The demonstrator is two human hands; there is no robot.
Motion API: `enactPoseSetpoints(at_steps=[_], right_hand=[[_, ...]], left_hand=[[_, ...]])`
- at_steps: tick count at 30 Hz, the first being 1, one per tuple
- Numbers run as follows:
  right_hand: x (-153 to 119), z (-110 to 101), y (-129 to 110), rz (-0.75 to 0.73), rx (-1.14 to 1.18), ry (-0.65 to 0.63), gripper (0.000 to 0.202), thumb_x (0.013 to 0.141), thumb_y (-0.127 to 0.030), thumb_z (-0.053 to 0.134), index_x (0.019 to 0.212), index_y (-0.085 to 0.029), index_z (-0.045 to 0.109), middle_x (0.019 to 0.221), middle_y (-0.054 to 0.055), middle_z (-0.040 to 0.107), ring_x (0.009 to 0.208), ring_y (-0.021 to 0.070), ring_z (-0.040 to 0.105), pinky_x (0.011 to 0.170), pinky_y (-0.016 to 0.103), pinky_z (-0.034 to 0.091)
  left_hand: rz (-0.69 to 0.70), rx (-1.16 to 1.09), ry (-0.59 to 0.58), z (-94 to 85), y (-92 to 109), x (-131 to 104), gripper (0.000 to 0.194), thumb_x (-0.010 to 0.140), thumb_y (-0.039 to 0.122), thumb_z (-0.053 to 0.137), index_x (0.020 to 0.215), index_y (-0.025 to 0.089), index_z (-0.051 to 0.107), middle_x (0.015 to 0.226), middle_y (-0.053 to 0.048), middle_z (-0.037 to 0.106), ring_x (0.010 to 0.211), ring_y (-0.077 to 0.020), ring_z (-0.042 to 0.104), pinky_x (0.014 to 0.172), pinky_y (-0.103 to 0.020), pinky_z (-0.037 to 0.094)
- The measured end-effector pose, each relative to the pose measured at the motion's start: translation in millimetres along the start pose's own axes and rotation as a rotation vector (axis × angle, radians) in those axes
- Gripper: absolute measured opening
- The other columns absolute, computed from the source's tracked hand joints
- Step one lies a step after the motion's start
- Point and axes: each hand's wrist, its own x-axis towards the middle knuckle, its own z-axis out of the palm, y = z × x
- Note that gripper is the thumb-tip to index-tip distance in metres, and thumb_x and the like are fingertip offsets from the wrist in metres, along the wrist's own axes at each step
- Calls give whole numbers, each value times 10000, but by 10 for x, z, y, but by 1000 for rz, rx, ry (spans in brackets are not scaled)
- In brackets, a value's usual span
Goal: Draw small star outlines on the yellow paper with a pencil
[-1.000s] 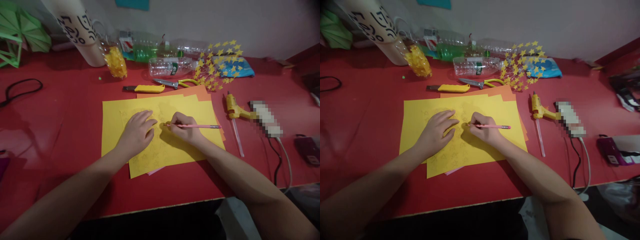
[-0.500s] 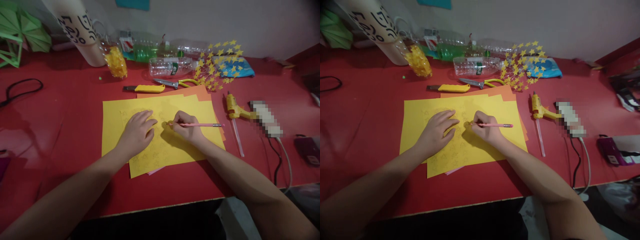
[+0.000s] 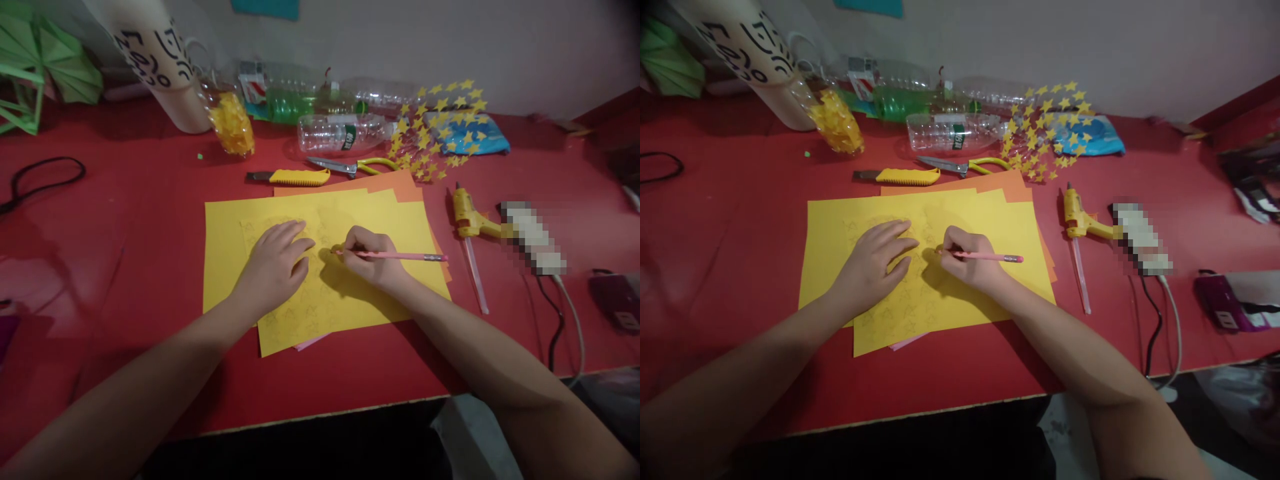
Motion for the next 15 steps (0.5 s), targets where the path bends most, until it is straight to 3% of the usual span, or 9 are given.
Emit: enactPoseSetpoints(at_steps=[15], right_hand=[[7,-16,-99,49,-62,-120,120,700,-139,493,641,-222,431,534,-59,439,485,73,352,455,233,265]], left_hand=[[-27,-33,-14,4,-6,-8,277,942,215,430,1112,156,640,1391,-149,553,1328,-314,478,1109,-548,388]])
